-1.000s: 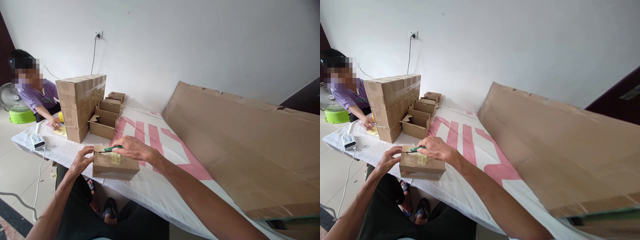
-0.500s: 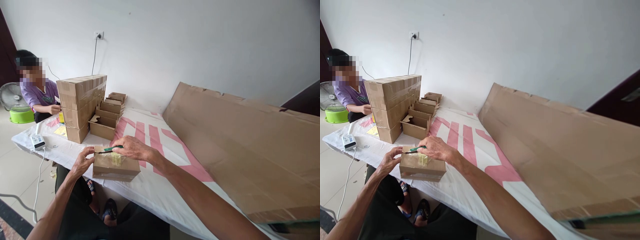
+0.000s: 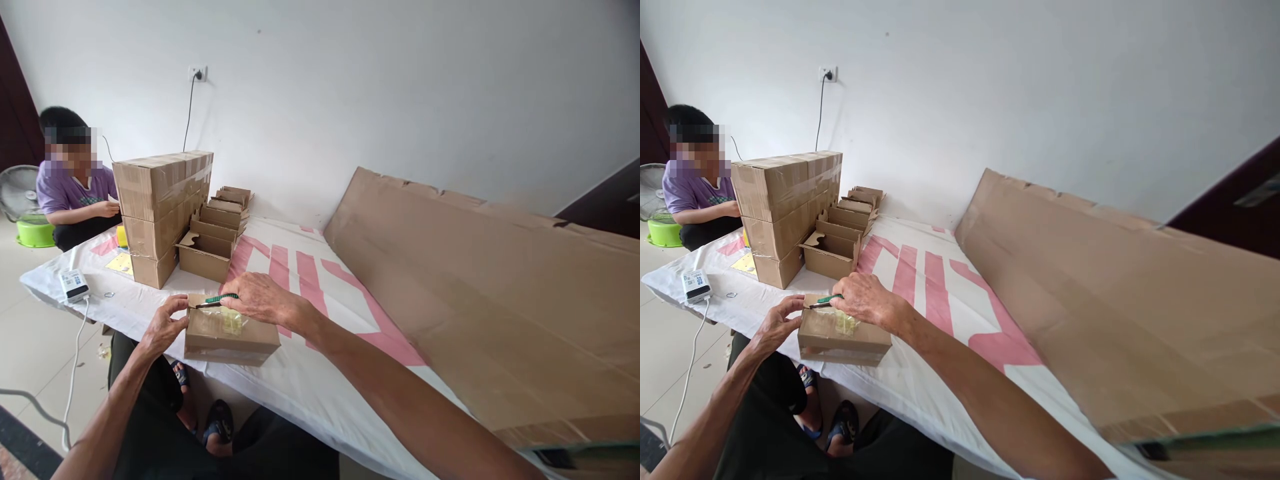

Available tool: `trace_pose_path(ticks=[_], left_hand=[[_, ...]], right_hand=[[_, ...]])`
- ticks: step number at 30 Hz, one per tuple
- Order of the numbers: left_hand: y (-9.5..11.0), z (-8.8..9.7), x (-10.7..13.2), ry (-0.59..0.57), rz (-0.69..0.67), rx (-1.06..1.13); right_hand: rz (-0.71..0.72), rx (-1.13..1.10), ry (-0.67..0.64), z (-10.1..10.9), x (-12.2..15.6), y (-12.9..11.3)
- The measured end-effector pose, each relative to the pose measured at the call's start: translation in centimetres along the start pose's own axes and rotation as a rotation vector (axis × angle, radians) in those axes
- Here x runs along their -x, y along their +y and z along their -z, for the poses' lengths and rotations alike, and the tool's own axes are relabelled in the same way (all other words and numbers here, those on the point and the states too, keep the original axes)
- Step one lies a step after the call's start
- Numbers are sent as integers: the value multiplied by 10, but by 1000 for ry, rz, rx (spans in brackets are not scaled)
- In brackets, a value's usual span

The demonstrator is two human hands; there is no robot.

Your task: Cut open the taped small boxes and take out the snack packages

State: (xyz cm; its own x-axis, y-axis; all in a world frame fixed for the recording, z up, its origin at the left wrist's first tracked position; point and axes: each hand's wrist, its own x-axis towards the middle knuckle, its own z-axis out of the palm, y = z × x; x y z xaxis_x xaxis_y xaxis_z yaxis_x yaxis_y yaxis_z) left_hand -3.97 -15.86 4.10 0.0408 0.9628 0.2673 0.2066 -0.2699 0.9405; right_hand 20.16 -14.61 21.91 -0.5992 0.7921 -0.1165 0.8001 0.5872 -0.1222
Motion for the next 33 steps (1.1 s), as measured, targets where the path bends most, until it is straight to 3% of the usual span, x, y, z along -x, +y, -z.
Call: trace_pose_path(ticks=[10, 16, 23, 26, 28, 30, 33], left_hand=[[4, 5, -5, -20, -2, -68], [-1, 5, -10, -3, -2, -100], [-4, 9, -15, 8, 51, -88], [-3, 7, -17, -9, 66, -64], [-1, 6, -17, -33, 65, -41], [5, 4, -17, -57, 58, -40], [15, 5, -15, -104, 40, -70]], right_hand=[[21, 80, -44, 10, -8, -2], [38, 155, -21, -1, -3, 15], [-35, 82, 63, -12, 28, 68], [-78, -74, 64, -5, 56, 104], [-102, -255, 134, -8, 76, 131], [-154, -410, 339, -25, 91, 156], [-265, -514, 564, -87, 100, 181]])
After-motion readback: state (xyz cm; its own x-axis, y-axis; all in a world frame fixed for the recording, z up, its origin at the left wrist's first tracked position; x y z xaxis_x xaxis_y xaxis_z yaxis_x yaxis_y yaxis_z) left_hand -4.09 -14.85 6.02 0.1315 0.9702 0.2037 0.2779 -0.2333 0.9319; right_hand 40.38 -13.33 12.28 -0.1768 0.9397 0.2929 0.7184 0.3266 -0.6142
